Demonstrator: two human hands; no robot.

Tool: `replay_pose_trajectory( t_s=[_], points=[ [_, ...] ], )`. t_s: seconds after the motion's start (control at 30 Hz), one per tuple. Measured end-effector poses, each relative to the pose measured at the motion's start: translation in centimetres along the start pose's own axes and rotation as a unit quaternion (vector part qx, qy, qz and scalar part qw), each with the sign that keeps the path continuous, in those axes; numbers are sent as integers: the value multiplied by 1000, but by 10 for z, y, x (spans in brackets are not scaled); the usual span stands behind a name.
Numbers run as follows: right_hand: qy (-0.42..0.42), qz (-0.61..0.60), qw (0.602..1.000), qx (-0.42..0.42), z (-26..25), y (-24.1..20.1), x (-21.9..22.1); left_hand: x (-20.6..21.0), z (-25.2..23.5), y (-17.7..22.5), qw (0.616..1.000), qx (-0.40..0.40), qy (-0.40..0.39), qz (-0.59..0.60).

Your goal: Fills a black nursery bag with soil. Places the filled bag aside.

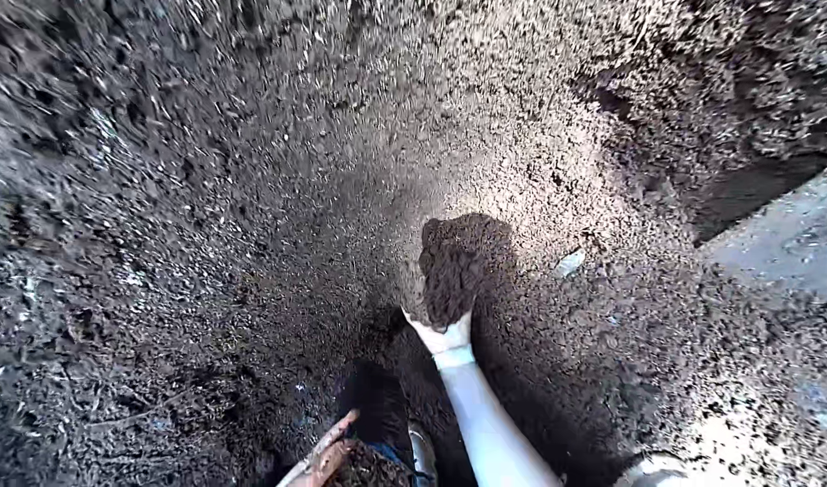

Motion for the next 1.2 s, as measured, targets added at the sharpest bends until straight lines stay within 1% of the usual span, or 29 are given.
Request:
replay_pose_trajectory(
  t_s=[0.07, 0.13, 0.17, 0.2, 0.23, 0.27, 0.3, 0.33, 0.37, 0.4, 0.43, 0.5, 0.57, 0.63, 0.7, 0.8, 0.87, 0.93, 1.0, 1.03, 1.1, 1.17, 1.2],
  points=[
    [-48, -21, 998, -23, 3, -23, 13, -1, -2, 0, 1000, 1, -2, 16],
    [-92, -24, 995, -39, 18, -52, 21, -1, -2, -1, 1000, 3, 1, 28],
    [-116, -13, 993, -32, 28, -67, 20, 0, -3, -2, 1000, 5, -1, 28],
    [-124, 40, 992, -6, 42, -80, 14, 1, -3, -2, 1000, 7, -3, 23],
    [-111, 160, 980, 44, 58, -89, 0, 2, -4, -2, 1000, 11, 0, 15],
    [-108, 290, 941, 134, 76, -92, -21, 3, -7, -2, 1000, 17, 2, 7],
    [-94, 385, 886, 239, 92, -89, -48, 4, -9, -2, 1000, 22, -2, -2],
    [-67, 432, 832, 341, 107, -80, -77, 5, -12, -1, 1000, 26, -3, -7],
    [-34, 439, 791, 424, 119, -66, -105, 6, -14, 1, 999, 29, -3, -12],
    [7, 426, 772, 471, 125, -52, -126, 6, -16, 3, 999, 30, -1, -18],
    [54, 399, 780, 479, 125, -41, -141, 8, -17, 4, 999, 29, 1, -22],
    [146, 324, 836, 417, 115, -31, -145, 12, -16, 5, 999, 26, -5, -31],
    [208, 267, 869, 361, 104, -27, -138, 16, -17, 6, 999, 27, -11, -41],
    [236, 224, 892, 314, 95, -26, -130, 21, -22, 7, 999, 25, -20, -45],
    [242, 170, 910, 289, 90, -23, -127, 27, -26, 7, 998, 15, -32, -49],
    [189, 100, 950, 227, 74, -24, -109, 37, -35, 5, 998, 16, -41, -43],
    [158, 102, 973, 137, 57, -35, -81, 44, -40, 3, 998, 16, -45, -39],
    [148, 103, 983, 46, 33, -54, -52, 51, -46, 5, 998, 18, -52, -29],
    [136, 125, 983, -8, 12, -75, -35, 55, -55, 3, 998, 27, -53, -10],
    [126, 125, 984, -18, 6, -84, -29, 56, -63, -1, 999, 34, -42, -7],
    [97, 99, 990, -21, -1, -92, -30, 61, -87, -23, 998, 26, -42, -51],
    [49, 77, 996, -23, -4, -93, -38, 71, -110, -51, 993, -36, -70, -84],
    [32, 94, 995, -30, -1, -91, -37, 75, -117, -58, 991, -62, -79, -85]
  ],
)
Point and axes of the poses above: each hand's wrist, its own z-axis away from the middle knuckle, its own x-axis out of the palm, y = z × x, the point moved 5 cm from there along -z, towards the middle knuckle, and after that the axes turned 7 degrees about -y, right-handed, at the moved point
